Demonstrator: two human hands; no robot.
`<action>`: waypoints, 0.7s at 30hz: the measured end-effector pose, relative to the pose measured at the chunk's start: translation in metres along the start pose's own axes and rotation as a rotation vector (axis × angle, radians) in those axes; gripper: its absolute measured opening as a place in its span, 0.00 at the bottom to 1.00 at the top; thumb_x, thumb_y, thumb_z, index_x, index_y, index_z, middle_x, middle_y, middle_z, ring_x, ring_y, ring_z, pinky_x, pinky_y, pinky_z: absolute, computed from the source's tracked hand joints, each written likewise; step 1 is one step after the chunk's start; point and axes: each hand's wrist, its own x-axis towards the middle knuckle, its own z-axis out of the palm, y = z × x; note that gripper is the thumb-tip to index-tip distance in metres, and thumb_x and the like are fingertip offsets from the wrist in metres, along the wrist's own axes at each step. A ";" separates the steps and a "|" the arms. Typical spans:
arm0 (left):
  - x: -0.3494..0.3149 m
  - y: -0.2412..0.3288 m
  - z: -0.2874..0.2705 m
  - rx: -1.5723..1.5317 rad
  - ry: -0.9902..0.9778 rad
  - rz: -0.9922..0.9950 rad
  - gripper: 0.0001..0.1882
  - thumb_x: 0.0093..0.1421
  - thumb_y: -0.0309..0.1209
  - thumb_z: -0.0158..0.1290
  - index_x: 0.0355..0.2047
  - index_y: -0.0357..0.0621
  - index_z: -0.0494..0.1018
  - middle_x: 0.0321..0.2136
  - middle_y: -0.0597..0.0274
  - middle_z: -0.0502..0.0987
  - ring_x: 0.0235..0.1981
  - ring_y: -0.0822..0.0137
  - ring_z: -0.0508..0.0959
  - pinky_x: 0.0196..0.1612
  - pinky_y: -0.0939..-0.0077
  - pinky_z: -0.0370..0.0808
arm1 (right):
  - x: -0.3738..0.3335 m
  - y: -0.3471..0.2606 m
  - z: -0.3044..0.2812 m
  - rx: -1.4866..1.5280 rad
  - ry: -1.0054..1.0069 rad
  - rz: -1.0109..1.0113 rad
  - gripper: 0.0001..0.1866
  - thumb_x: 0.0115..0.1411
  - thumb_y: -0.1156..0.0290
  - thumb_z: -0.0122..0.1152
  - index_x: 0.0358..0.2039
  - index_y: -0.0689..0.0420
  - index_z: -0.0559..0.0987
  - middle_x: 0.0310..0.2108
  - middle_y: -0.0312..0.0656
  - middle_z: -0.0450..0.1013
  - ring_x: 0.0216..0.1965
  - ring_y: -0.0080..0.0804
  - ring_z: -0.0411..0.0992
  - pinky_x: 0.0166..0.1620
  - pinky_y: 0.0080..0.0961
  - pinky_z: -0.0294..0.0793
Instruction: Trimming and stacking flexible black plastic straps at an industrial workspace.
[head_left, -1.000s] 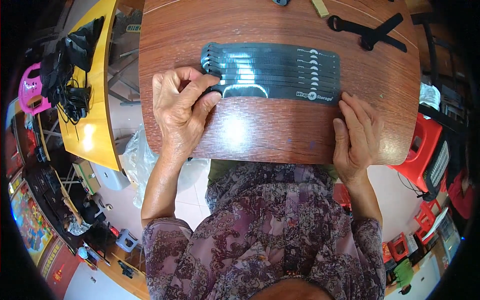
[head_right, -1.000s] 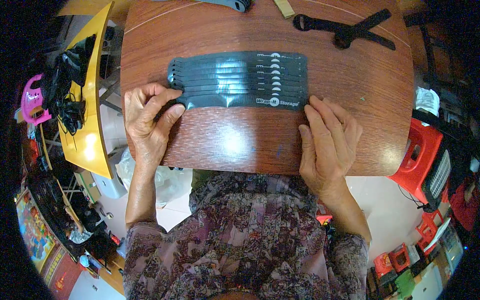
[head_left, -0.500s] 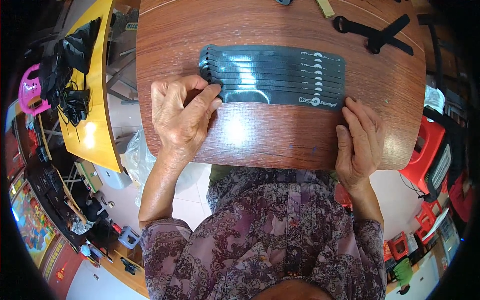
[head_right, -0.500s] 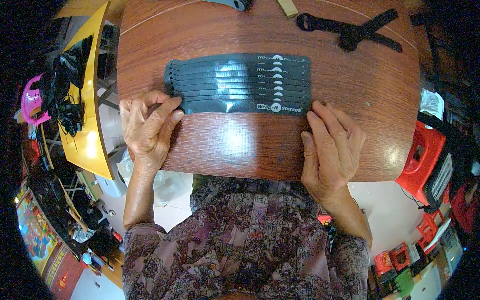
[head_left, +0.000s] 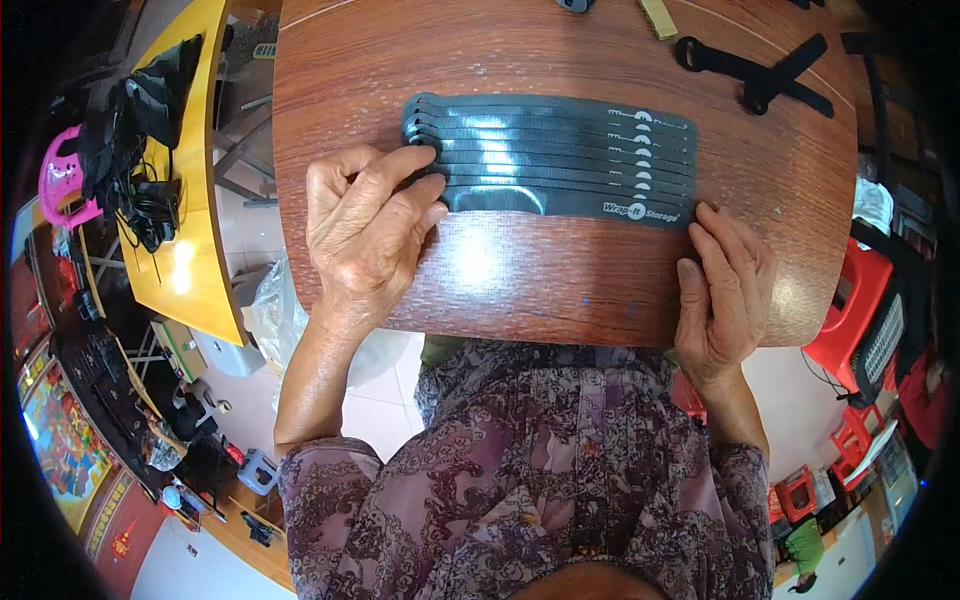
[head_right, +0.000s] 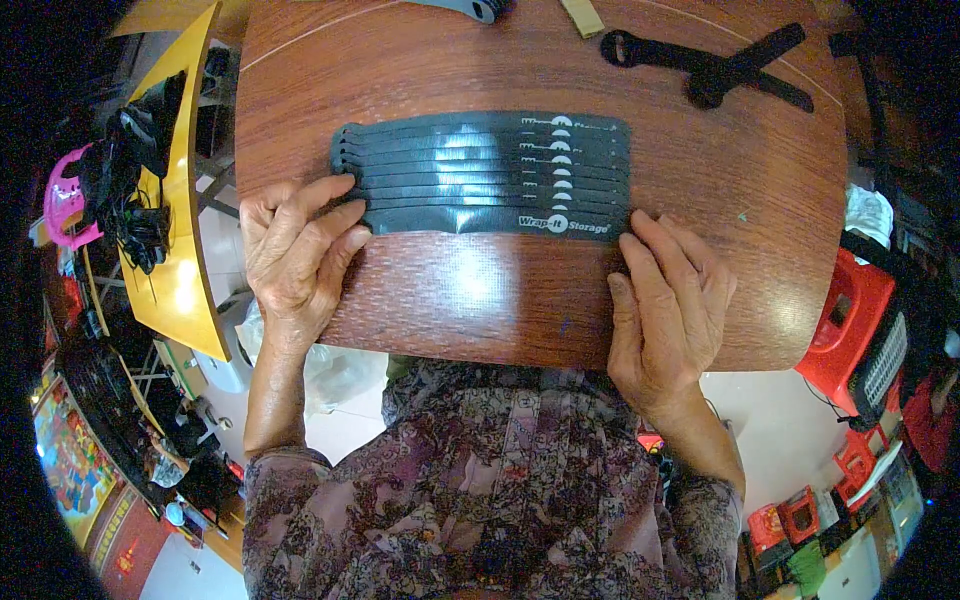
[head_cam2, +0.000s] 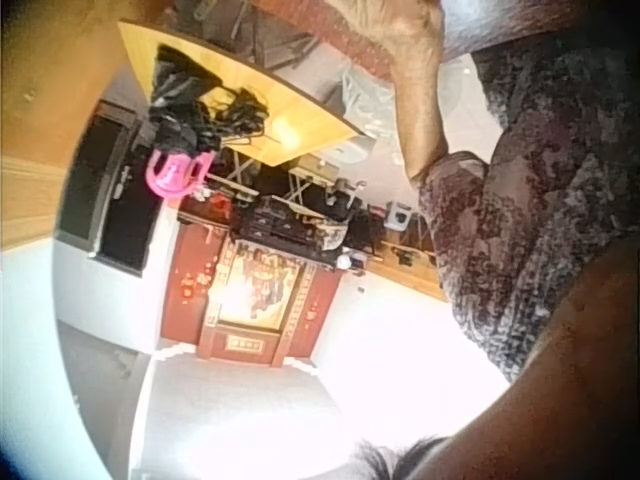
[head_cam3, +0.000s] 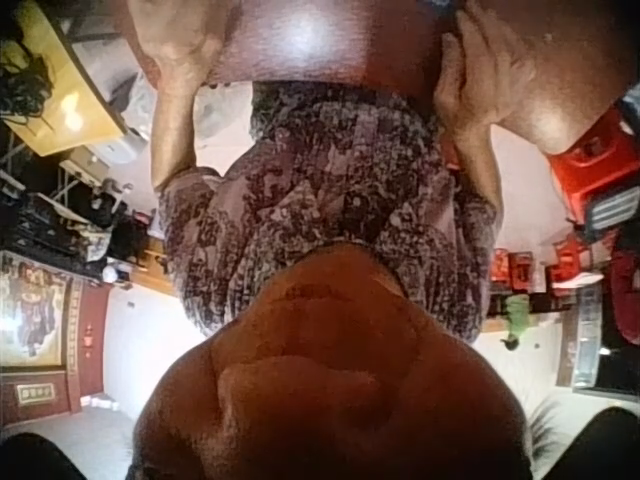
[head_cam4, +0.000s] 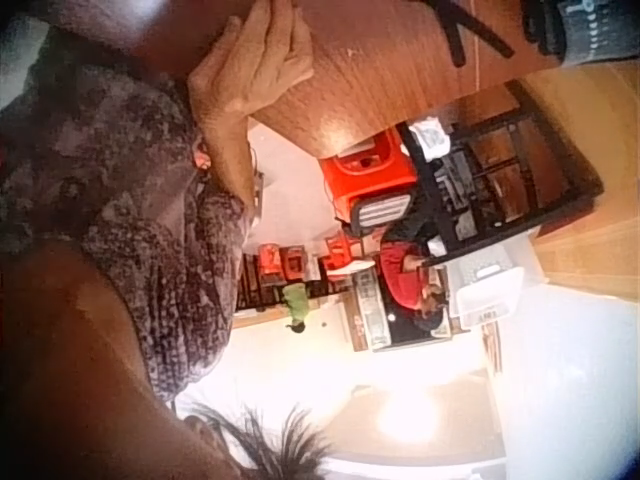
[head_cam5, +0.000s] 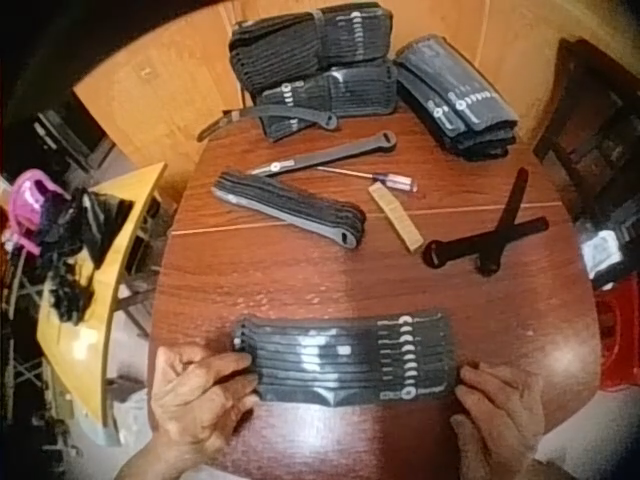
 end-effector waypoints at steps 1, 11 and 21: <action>0.001 0.000 0.000 -0.001 0.001 0.001 0.15 0.34 0.25 0.63 0.27 0.39 0.77 0.33 0.61 0.78 0.33 0.62 0.72 0.38 0.71 0.68 | 0.000 0.000 0.000 -0.004 -0.005 0.003 0.15 0.48 0.80 0.61 0.39 0.66 0.77 0.44 0.48 0.73 0.45 0.45 0.70 0.48 0.37 0.65; 0.002 -0.001 -0.004 -0.044 -0.045 0.015 0.14 0.35 0.24 0.62 0.27 0.38 0.77 0.34 0.59 0.78 0.33 0.61 0.73 0.37 0.71 0.69 | -0.001 -0.002 -0.003 0.008 -0.022 0.010 0.15 0.49 0.80 0.61 0.40 0.65 0.76 0.45 0.48 0.72 0.46 0.46 0.69 0.49 0.37 0.65; 0.008 0.000 -0.007 -0.121 -0.148 -0.093 0.24 0.34 0.22 0.62 0.38 0.42 0.77 0.35 0.59 0.75 0.34 0.62 0.71 0.36 0.71 0.70 | 0.000 -0.002 -0.004 0.000 -0.030 0.014 0.15 0.48 0.80 0.62 0.40 0.65 0.76 0.44 0.48 0.72 0.45 0.46 0.69 0.48 0.37 0.66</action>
